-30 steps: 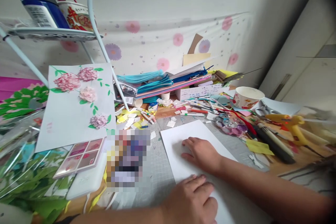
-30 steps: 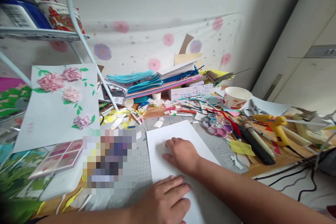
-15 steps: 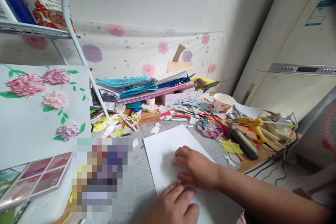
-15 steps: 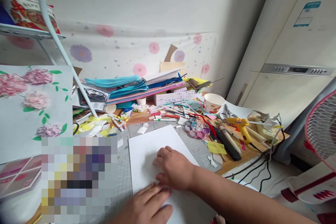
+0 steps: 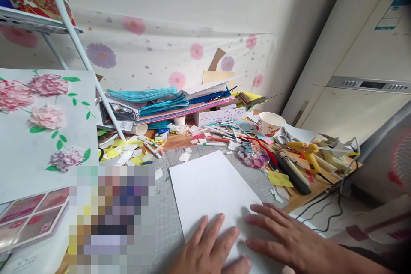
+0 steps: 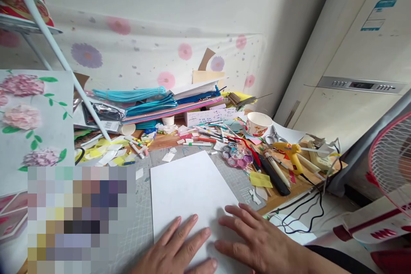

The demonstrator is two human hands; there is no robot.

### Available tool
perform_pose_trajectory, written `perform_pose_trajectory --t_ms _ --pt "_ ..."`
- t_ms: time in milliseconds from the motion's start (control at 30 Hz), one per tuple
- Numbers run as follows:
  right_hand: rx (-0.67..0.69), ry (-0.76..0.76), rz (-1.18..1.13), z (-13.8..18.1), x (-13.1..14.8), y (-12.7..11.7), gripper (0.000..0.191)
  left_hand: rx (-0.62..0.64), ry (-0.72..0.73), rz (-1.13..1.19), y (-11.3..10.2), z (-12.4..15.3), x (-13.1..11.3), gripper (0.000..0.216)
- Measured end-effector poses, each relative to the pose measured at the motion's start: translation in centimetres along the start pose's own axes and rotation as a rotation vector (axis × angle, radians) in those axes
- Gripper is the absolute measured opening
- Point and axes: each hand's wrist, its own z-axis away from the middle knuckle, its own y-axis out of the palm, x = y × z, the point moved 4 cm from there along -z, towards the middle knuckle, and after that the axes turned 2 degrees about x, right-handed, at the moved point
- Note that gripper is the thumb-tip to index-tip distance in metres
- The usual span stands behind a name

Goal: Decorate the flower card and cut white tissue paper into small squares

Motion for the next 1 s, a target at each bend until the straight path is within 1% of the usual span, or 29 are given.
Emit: perform_pose_trajectory --t_ms 33,100,133,167,200,267,300,367,433,500,567,633,700,767,800,867,933,1000 --pt "-0.046 -0.032 0.057 0.4 0.3 0.3 0.051 0.033 0.019 0.014 0.1 0.1 0.0 0.029" --pt "-0.187 -0.099 0.120 0.7 0.8 1.1 0.030 0.097 0.025 0.055 0.6 0.3 0.0 0.026" --pt "-0.261 -0.129 0.127 0.8 1.0 1.5 0.023 0.076 -0.002 0.081 0.8 0.4 0.0 0.024" --pt "-0.319 -0.154 0.125 0.8 1.2 1.9 0.022 0.038 -0.030 0.104 1.0 0.5 0.0 0.022" --pt "-0.354 -0.176 0.121 0.9 1.3 2.4 0.026 -0.005 -0.055 0.123 1.3 0.6 -0.1 0.022" --pt "-0.348 -0.218 0.117 1.1 1.7 3.1 0.034 -0.084 -0.090 0.141 1.7 0.9 -0.3 0.024" --pt "-0.328 -0.231 0.117 1.2 1.9 3.3 0.037 -0.101 -0.089 0.146 1.9 1.0 -0.5 0.024" --pt "-0.299 -0.254 0.117 1.7 2.2 3.5 0.037 -0.092 -0.066 0.147 2.1 1.2 -0.7 0.023" --pt "-0.282 -0.277 0.132 2.1 2.3 3.7 0.034 -0.014 -0.027 0.132 2.2 1.6 -0.8 0.024" --pt "-0.263 -0.301 0.161 2.3 2.3 4.1 0.031 0.115 0.007 0.112 2.4 2.0 -0.7 0.032" --pt "-0.229 -0.285 0.181 2.3 2.0 4.6 0.028 0.215 0.029 0.087 2.6 2.3 -0.7 0.042" --pt "-0.179 -0.230 0.153 2.2 1.7 5.0 0.022 0.231 0.034 0.058 2.6 2.5 -0.7 0.046" --pt "-0.144 -0.141 0.085 2.0 1.2 5.0 0.016 0.197 0.038 0.022 2.3 2.3 -0.6 0.044" --pt "-0.157 -0.013 0.019 1.8 0.4 4.5 0.009 0.167 0.043 -0.008 1.8 1.9 -0.5 0.039" --pt "-0.184 0.074 -0.004 1.7 -0.2 4.1 0.009 0.161 0.046 -0.021 1.5 1.7 -0.4 0.036" --pt "-0.239 0.265 -0.049 1.2 -1.6 3.3 0.023 0.156 0.057 -0.042 0.9 1.2 -0.2 0.032" --pt "-0.238 0.420 -0.111 0.5 -3.0 2.9 0.043 0.145 0.057 -0.061 0.4 0.8 0.0 0.031" --pt "-0.189 0.485 -0.168 -0.5 -3.7 2.8 0.056 0.107 0.032 -0.064 0.1 0.6 0.1 0.030"
